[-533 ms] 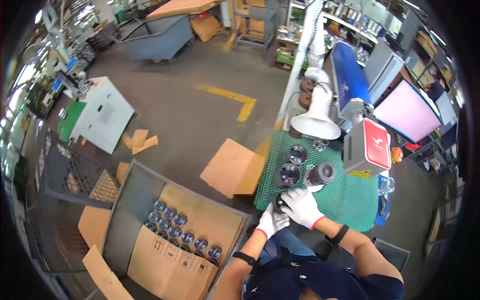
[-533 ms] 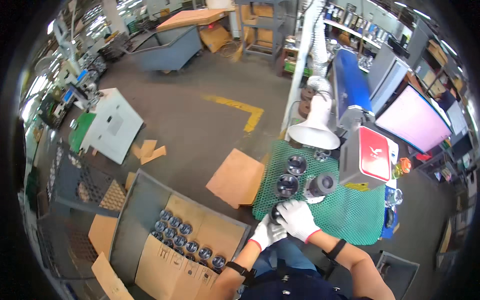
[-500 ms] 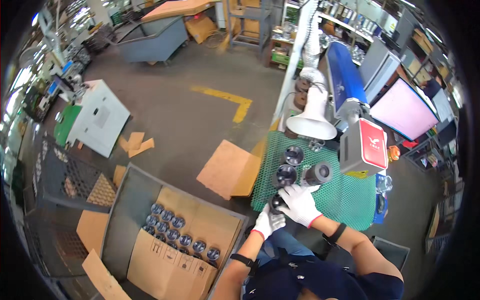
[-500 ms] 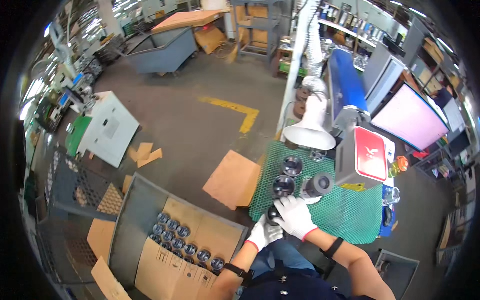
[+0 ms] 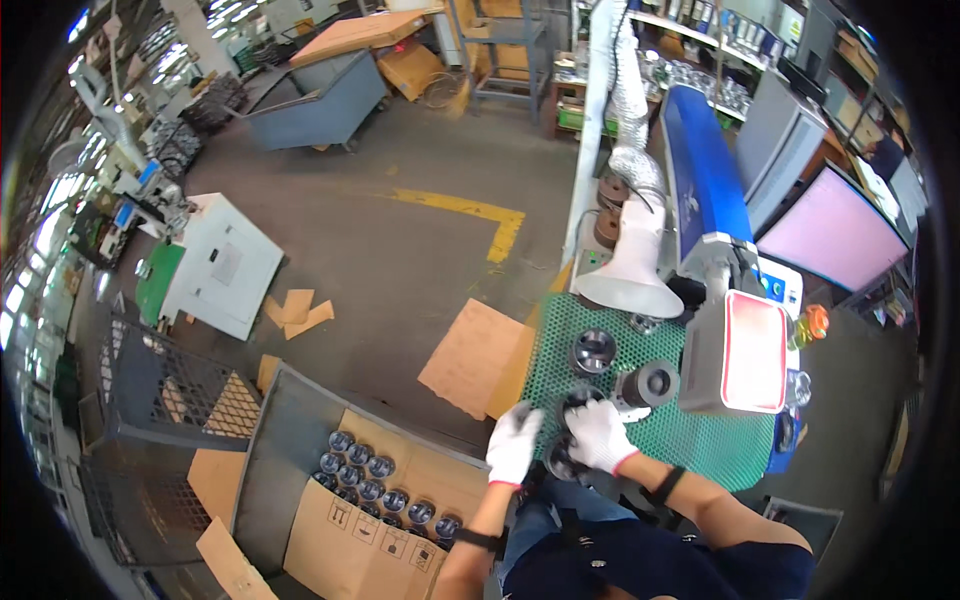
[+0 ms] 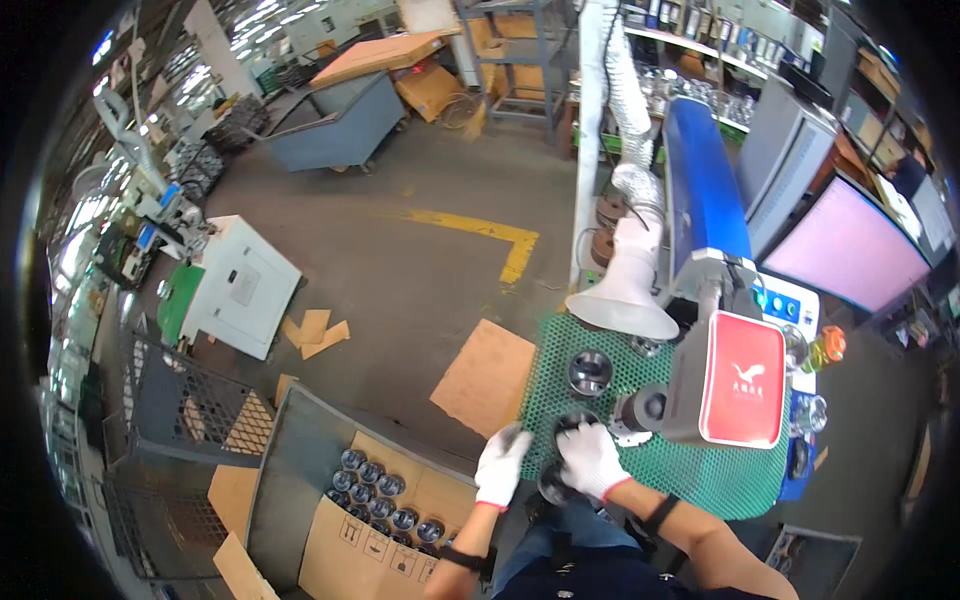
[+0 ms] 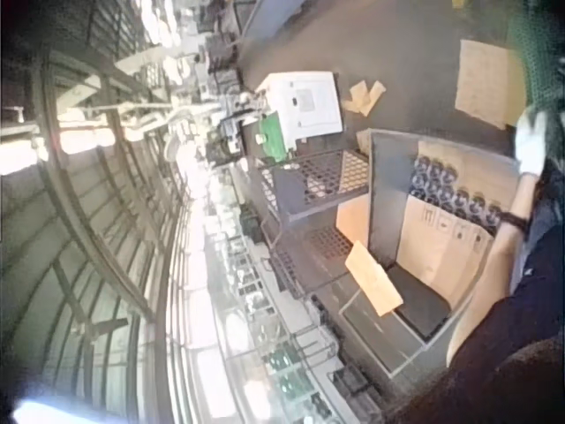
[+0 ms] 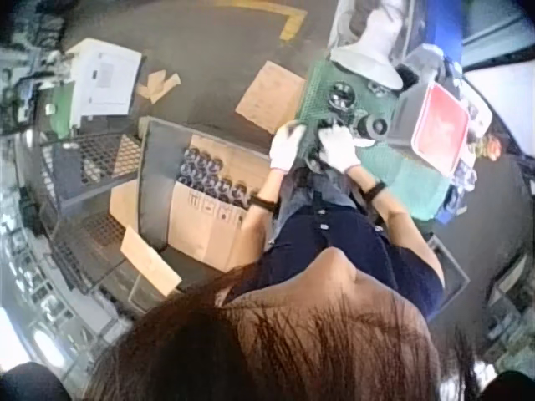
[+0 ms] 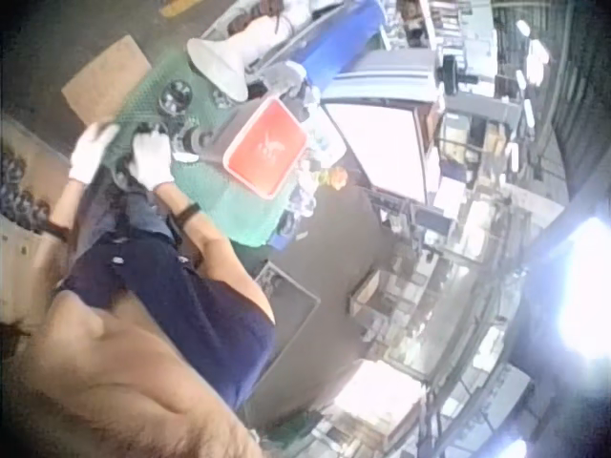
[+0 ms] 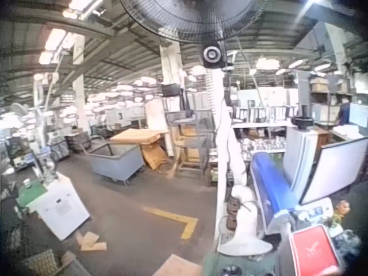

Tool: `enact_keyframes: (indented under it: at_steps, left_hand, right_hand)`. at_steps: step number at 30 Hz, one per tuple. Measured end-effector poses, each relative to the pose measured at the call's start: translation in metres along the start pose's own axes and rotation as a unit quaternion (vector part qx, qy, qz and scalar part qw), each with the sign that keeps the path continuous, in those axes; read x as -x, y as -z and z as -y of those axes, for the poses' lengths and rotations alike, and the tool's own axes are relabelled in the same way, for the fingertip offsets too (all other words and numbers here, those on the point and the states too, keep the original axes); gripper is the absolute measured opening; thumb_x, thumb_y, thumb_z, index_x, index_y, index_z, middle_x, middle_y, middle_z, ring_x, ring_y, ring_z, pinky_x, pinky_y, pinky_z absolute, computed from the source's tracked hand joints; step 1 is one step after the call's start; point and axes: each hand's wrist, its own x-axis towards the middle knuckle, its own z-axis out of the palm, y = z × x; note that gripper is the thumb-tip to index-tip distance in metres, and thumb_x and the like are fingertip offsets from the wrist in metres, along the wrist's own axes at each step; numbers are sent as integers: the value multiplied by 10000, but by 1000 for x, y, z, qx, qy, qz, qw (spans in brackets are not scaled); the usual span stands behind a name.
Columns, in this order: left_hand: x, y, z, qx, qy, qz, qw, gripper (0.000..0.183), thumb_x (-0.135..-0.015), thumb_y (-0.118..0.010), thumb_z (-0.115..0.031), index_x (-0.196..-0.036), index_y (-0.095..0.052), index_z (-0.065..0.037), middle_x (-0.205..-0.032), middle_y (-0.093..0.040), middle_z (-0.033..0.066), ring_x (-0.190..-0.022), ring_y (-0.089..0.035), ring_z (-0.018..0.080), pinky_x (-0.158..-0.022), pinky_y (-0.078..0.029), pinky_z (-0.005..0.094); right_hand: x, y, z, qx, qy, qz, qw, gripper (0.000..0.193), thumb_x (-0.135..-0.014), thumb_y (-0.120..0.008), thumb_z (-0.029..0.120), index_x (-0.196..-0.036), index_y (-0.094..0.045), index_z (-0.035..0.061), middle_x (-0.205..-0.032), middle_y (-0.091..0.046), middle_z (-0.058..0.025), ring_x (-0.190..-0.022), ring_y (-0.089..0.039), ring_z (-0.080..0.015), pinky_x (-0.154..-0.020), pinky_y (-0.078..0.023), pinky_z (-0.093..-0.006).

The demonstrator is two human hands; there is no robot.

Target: Transferring and organizing metal industrial parts from a workstation into a large storage bin.

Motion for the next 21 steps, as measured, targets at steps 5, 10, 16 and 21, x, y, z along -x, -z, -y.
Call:
enact_keyframes:
  at_steps: [5,10,16,21]
  left_hand:
    - [-63,-54,-156,-358,-250,215,874,244,-810,-692,-204,-1014,-684,-71,-985,-702,194,-905,-710,356,-766,-565,475]
    - [-94,-128,-120,-610,-336,252,671,313,-910,-539,-94,-1144,-745,-71,-1070,-759,137,-989,-744,258,-773,-588,390]
    - [-59,-56,-81,-329,-207,230,892,401,-828,-729,-229,-1194,-669,-76,-1120,-712,156,-1055,-681,359,-912,-542,452]
    - [75,77,-6,-50,105,204,972,654,-926,-669,-434,-1431,-560,-32,-1447,-575,193,-1349,-536,297,-1129,-405,360]
  right_hand:
    - [68,-1,-30,-9,146,10,989,363,-655,-714,344,-881,-645,69,-823,-644,-114,-801,-615,-344,-696,-464,-485]
    - [119,-13,-38,47,194,11,980,471,-788,-665,223,-1217,-637,29,-1192,-661,-217,-1181,-597,-398,-831,-501,-477]
    - [152,-175,-82,-97,149,-14,984,322,-820,-609,246,-1050,-657,25,-895,-657,-222,-888,-651,-392,-728,-515,-509]
    - [145,-75,-25,100,210,44,972,478,-834,-647,275,-1236,-621,18,-1171,-662,-220,-1080,-642,-336,-835,-540,-452]
